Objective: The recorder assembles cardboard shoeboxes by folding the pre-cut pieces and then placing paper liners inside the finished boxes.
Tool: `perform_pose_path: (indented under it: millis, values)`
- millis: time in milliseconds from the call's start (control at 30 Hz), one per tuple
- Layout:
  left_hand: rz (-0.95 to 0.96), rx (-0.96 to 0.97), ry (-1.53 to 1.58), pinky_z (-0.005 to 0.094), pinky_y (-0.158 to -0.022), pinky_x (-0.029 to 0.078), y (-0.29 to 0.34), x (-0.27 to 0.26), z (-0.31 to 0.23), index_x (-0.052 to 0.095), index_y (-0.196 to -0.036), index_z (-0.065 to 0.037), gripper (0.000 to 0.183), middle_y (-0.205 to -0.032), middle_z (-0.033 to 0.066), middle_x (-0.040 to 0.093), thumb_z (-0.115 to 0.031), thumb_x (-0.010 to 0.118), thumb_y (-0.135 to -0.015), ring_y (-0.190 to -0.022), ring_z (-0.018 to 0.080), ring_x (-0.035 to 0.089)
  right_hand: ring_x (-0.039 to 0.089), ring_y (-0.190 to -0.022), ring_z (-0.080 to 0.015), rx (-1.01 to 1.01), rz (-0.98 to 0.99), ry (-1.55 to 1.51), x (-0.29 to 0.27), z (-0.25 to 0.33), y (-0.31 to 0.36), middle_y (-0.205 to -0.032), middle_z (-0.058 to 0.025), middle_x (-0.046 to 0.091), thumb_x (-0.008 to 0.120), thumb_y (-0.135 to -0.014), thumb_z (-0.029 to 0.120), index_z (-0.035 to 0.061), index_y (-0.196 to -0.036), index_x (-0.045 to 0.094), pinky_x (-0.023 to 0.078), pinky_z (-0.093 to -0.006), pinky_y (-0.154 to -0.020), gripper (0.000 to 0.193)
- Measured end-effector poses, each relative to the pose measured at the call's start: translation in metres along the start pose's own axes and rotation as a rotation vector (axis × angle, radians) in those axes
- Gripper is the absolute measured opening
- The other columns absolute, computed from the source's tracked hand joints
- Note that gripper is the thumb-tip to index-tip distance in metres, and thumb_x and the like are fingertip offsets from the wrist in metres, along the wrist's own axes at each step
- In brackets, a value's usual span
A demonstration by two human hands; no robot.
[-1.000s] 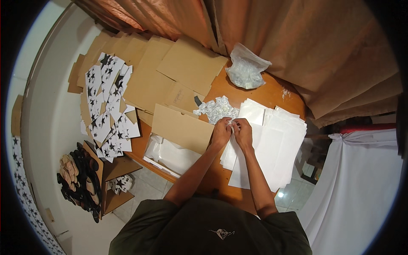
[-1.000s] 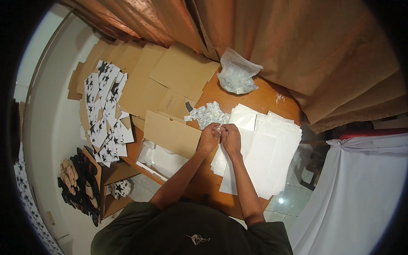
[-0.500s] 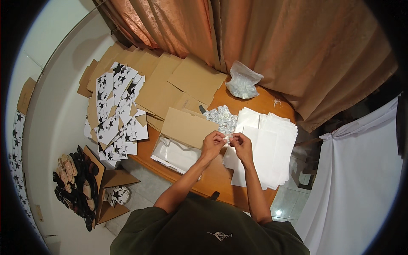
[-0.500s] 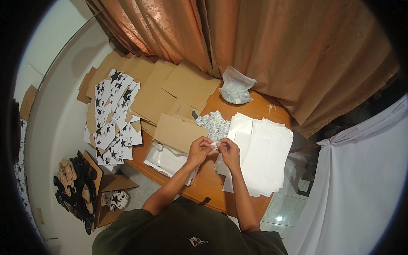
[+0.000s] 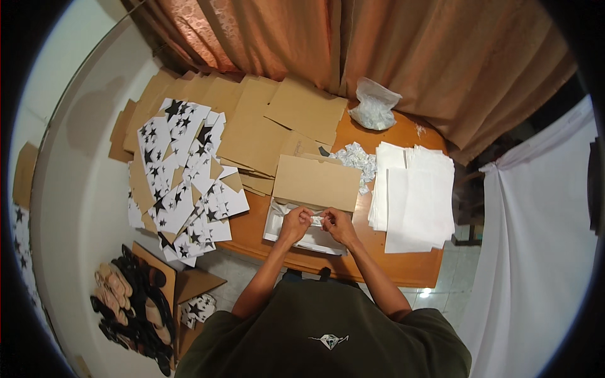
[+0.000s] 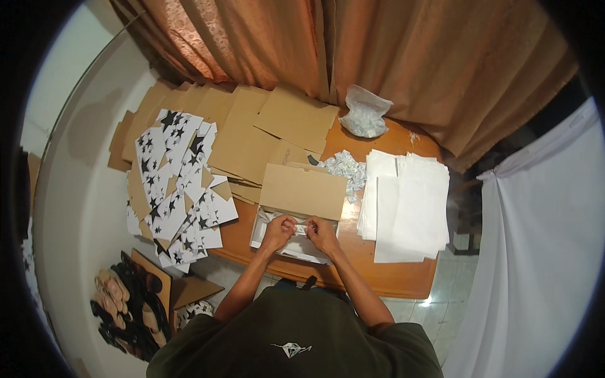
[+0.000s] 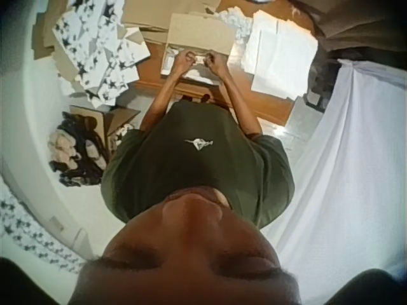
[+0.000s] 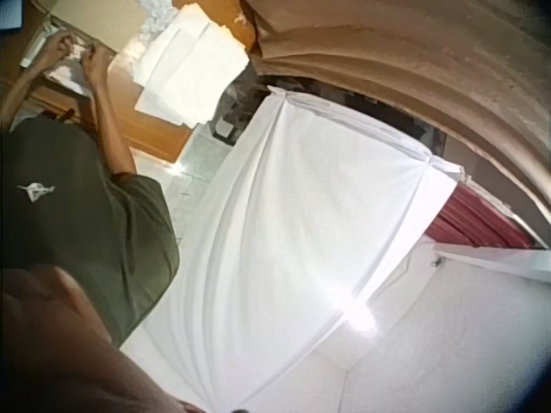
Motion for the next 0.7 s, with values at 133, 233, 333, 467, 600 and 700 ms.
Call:
perform_pose_path:
  millis: [133, 233, 333, 467, 600, 700]
  values:
    - [0.145, -0.036, -0.059, 0.0352, -0.073, 0.056, -0.001, -0.021, 0.015, 0.065, -0.11, -0.002, 0.027, -0.093, 0.0144, 0.073, -0.012, 0.073, -0.087, -0.082, 0.0246, 0.072, 0.073, -0.077, -0.0242, -0.006, -0.166, 0.227, 0.017, -0.01, -0.001, -0.085, -0.015, 0.072, 0.065, -0.092, 0.009, -0.0012, -0.109, 0.065, 0.056, -0.0358, -0.072, 0.02]
    - [0.142, 0.182, -0.393, 0.0366, -0.084, 0.057, -0.005, -0.037, 0.009, 0.062, -0.119, -0.002, 0.034, -0.114, 0.0197, 0.07, -0.018, 0.072, -0.091, -0.1, 0.0285, 0.072, 0.073, -0.084, -0.0298, -0.028, -0.275, 0.324, 0.021, -0.006, 0.003, -0.094, -0.018, 0.074, 0.068, -0.09, 0.012, 0.0002, -0.11, 0.065, 0.056, -0.0392, -0.076, 0.023]
    - [0.218, 0.182, -0.224, 0.0424, -0.089, 0.055, -0.02, -0.05, -0.001, 0.06, -0.12, 0.001, 0.039, -0.117, 0.0232, 0.068, -0.02, 0.073, -0.09, -0.105, 0.0353, 0.069, 0.073, -0.087, -0.0251, 0.014, -0.283, 0.294, 0.023, 0.007, 0.001, -0.095, -0.0176, 0.073, 0.07, -0.092, 0.012, -0.0015, -0.114, 0.065, 0.057, -0.0345, -0.079, 0.026]
    - [0.269, 0.231, -0.208, 0.0415, -0.087, 0.055, -0.047, -0.056, -0.043, 0.062, -0.118, 0.0, 0.035, -0.113, 0.0212, 0.068, -0.017, 0.072, -0.089, -0.101, 0.0347, 0.069, 0.072, -0.086, -0.0251, 0.0, -0.335, 0.284, 0.009, 0.035, -0.013, -0.094, -0.0173, 0.073, 0.07, -0.091, 0.012, -0.0025, -0.112, 0.065, 0.057, -0.0352, -0.078, 0.026]
    - [0.184, 0.307, -0.155, 0.0426, -0.085, 0.054, -0.081, -0.055, -0.075, 0.064, -0.114, 0.0, 0.028, -0.109, 0.0192, 0.067, -0.011, 0.069, -0.089, -0.095, 0.0342, 0.068, 0.071, -0.085, -0.0273, -0.059, -0.402, 0.316, -0.007, 0.065, -0.035, -0.095, -0.0181, 0.072, 0.071, -0.09, 0.012, -0.003, -0.11, 0.066, 0.056, -0.0367, -0.079, 0.025]
    - [0.03, 0.577, -0.288, 0.0429, -0.087, 0.052, -0.109, -0.058, -0.108, 0.063, -0.117, -0.003, 0.028, -0.113, 0.0171, 0.067, -0.005, 0.064, -0.089, -0.103, 0.0346, 0.065, 0.068, -0.092, -0.032, -0.113, -0.455, 0.447, -0.024, 0.083, -0.058, -0.1, -0.0201, 0.07, 0.07, -0.089, 0.01, -0.0024, -0.111, 0.066, 0.054, -0.0407, -0.085, 0.026]
Point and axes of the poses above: each hand's wrist, its own y-axis away from the middle knuckle, its own x-axis out of the palm, z = x × y, the point moved 7 cm from there along -y, towards the middle knuckle
